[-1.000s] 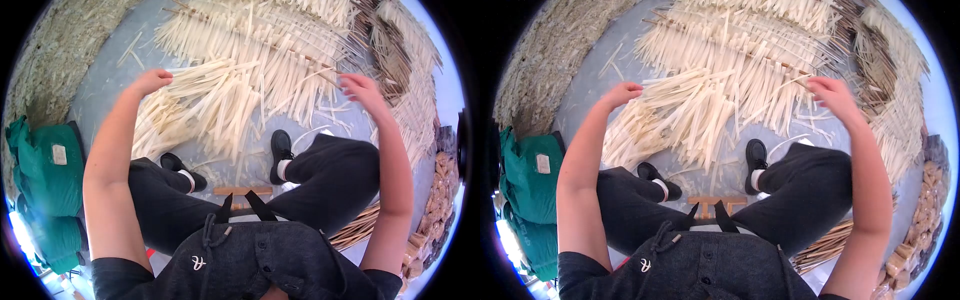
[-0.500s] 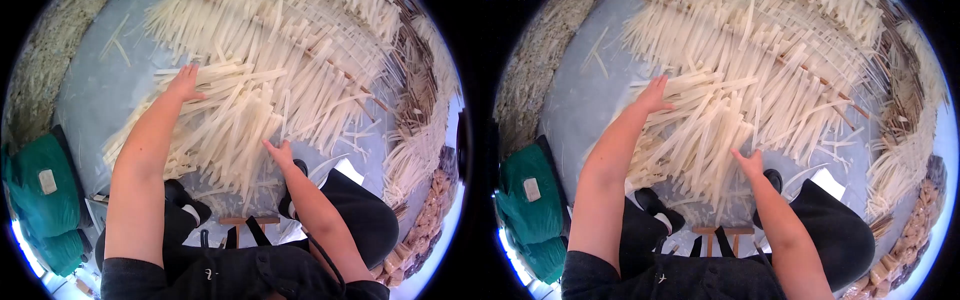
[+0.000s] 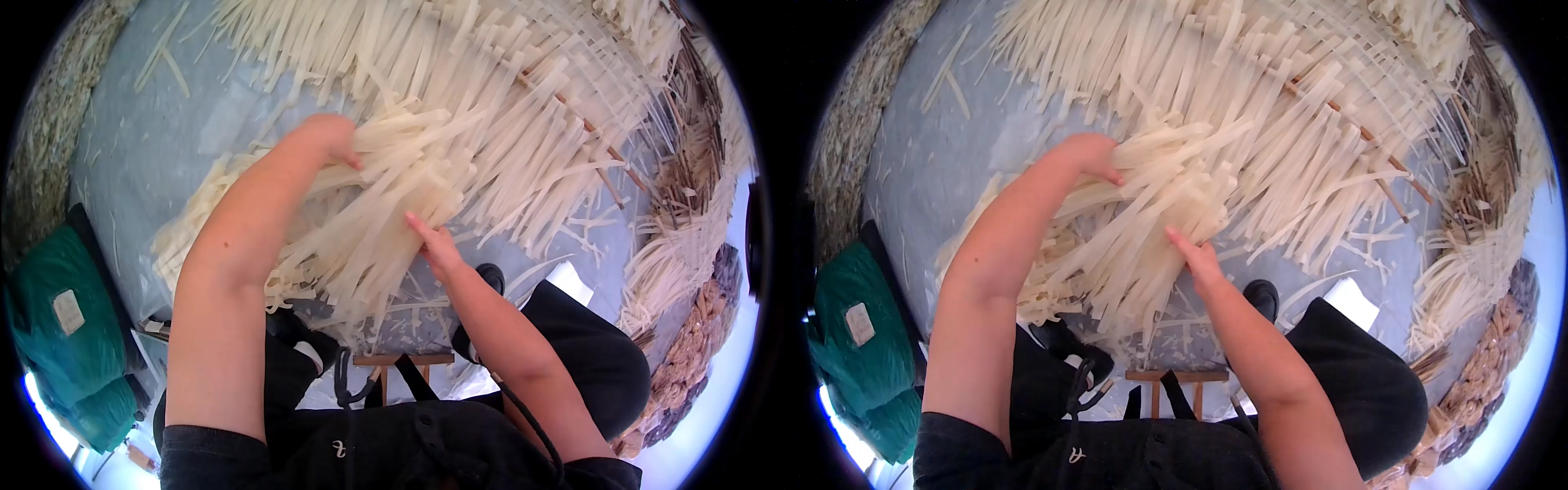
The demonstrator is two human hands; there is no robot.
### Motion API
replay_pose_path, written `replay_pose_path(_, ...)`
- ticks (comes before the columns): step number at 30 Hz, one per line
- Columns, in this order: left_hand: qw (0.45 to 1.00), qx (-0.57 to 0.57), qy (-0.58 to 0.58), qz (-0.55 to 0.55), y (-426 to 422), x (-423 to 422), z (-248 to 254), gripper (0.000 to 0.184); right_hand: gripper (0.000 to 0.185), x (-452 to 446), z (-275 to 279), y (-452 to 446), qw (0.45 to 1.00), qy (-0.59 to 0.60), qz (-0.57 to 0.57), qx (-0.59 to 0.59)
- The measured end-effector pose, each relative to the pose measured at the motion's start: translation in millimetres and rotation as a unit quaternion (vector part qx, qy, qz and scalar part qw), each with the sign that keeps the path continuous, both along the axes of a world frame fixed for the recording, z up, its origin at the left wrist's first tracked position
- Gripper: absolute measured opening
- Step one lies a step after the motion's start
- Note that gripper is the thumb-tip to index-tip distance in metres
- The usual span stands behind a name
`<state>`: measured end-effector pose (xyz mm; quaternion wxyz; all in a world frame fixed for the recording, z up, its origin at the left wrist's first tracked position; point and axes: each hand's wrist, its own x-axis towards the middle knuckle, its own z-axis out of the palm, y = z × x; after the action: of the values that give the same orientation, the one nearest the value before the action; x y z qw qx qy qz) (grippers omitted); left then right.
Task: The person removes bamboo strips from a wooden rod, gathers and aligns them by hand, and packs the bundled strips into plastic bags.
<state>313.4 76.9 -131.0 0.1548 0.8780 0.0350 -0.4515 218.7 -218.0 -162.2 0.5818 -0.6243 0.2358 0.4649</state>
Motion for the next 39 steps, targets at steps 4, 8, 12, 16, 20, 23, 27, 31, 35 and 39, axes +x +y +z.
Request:
replay_pose_path(4, 0.993, 0.010, -0.109, -0.054, -22.1, -9.3, 3.0, 0.076, 0.068, -4.0, -3.7, -14.6, 0.994, 0.051, -0.050, 0.086)
replay_pose_path(8, 0.980, -0.148, -0.115, 0.062, -31.9, -21.9, -35.7, 0.084, 0.062, -10.7, -14.7, -27.0, 0.974, 0.083, -0.094, 0.188)
replay_pose_path(12, 0.959, -0.255, -0.085, 0.093, -92.2, -19.9, -10.7, 0.087, 0.063, -16.7, -10.2, -37.3, 0.953, 0.109, -0.170, 0.226)
replay_pose_path(16, 0.931, -0.272, -0.111, 0.218, -139.5, -29.4, 10.2, 0.085, 0.067, -6.2, -5.9, -66.9, 0.942, 0.080, -0.228, 0.234)
replay_pose_path(20, 0.910, -0.241, -0.143, 0.307, -165.2, -47.9, 46.3, 0.087, 0.065, 20.7, 13.9, -99.6, 0.962, 0.045, -0.164, 0.215)
replay_pose_path(23, 0.859, -0.260, -0.192, 0.397, -168.3, -71.0, 69.6, 0.084, 0.064, 45.6, 44.5, -100.7, 0.971, 0.013, -0.089, 0.219)
replay_pose_path(27, 0.735, -0.320, -0.180, 0.570, -157.9, -118.6, 56.5, 0.084, 0.072, 60.5, 78.3, -74.3, 0.981, 0.016, 0.088, 0.172)
replay_pose_path(31, 0.657, -0.273, -0.193, 0.676, -155.1, -150.1, -19.9, 0.079, 0.088, 43.6, 53.5, -44.2, 0.968, -0.213, 0.121, -0.054)
replay_pose_path(35, 0.591, -0.267, -0.196, 0.735, -145.7, -179.2, -52.7, 0.083, 0.095, 30.3, 32.6, -43.9, 0.898, -0.330, 0.222, -0.188)
replay_pose_path(39, 0.668, -0.134, -0.165, 0.713, -147.2, -177.5, -36.5, 0.107, 0.082, 63.6, 22.8, -37.6, 0.837, -0.413, 0.236, -0.272)
